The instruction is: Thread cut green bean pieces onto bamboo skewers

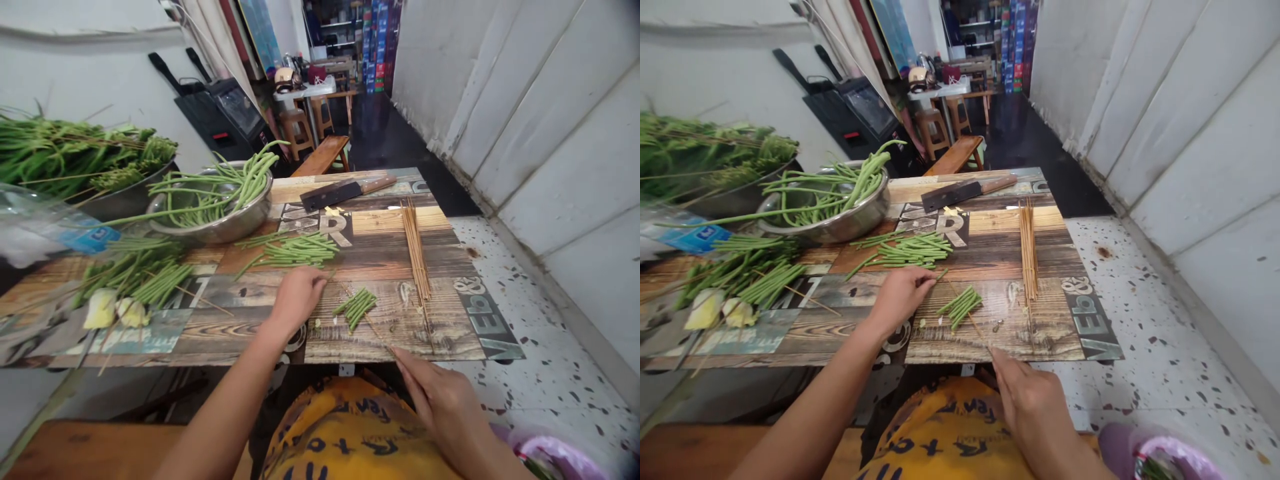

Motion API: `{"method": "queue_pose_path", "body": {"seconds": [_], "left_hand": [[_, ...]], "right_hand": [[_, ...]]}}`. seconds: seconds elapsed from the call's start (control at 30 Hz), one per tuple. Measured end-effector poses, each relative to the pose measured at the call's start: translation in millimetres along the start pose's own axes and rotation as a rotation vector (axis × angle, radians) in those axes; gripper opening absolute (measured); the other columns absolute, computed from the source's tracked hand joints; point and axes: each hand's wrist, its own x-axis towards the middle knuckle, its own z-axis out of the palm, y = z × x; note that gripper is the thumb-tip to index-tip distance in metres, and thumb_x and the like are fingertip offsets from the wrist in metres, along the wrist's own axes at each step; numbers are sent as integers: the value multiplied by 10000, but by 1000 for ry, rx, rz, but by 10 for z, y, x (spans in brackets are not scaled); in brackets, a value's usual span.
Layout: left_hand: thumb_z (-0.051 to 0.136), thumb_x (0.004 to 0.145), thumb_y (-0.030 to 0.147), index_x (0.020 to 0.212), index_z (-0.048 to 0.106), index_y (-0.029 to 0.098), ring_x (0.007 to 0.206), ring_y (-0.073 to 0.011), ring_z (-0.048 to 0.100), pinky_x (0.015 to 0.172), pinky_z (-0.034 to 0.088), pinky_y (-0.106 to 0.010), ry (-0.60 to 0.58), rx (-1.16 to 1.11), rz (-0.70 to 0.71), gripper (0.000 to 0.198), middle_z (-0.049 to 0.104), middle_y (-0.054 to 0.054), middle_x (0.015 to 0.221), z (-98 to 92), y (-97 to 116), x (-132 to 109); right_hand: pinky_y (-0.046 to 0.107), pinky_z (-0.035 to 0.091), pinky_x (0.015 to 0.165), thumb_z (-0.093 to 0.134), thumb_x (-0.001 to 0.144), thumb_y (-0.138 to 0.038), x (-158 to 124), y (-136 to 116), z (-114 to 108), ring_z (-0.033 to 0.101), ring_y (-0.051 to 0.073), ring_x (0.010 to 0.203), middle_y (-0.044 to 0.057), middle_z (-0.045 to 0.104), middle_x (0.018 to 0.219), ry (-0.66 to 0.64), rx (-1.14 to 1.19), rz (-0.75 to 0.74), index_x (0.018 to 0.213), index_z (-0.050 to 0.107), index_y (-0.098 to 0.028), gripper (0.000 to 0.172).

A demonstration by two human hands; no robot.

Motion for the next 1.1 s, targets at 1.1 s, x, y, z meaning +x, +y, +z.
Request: {"method": "queue_pose_path", "body": {"seconds": [1.1], "left_hand": [[534, 802, 174, 737, 680, 182, 706, -163, 580, 639, 390, -256, 41, -109, -48, 160, 674, -27, 749, 72, 84, -81]], "right_hand": [[228, 560, 687, 376, 921, -137, 12, -17, 28, 693, 152, 797, 84, 719, 963, -105, 114, 51, 1181, 582, -148, 333]]}}
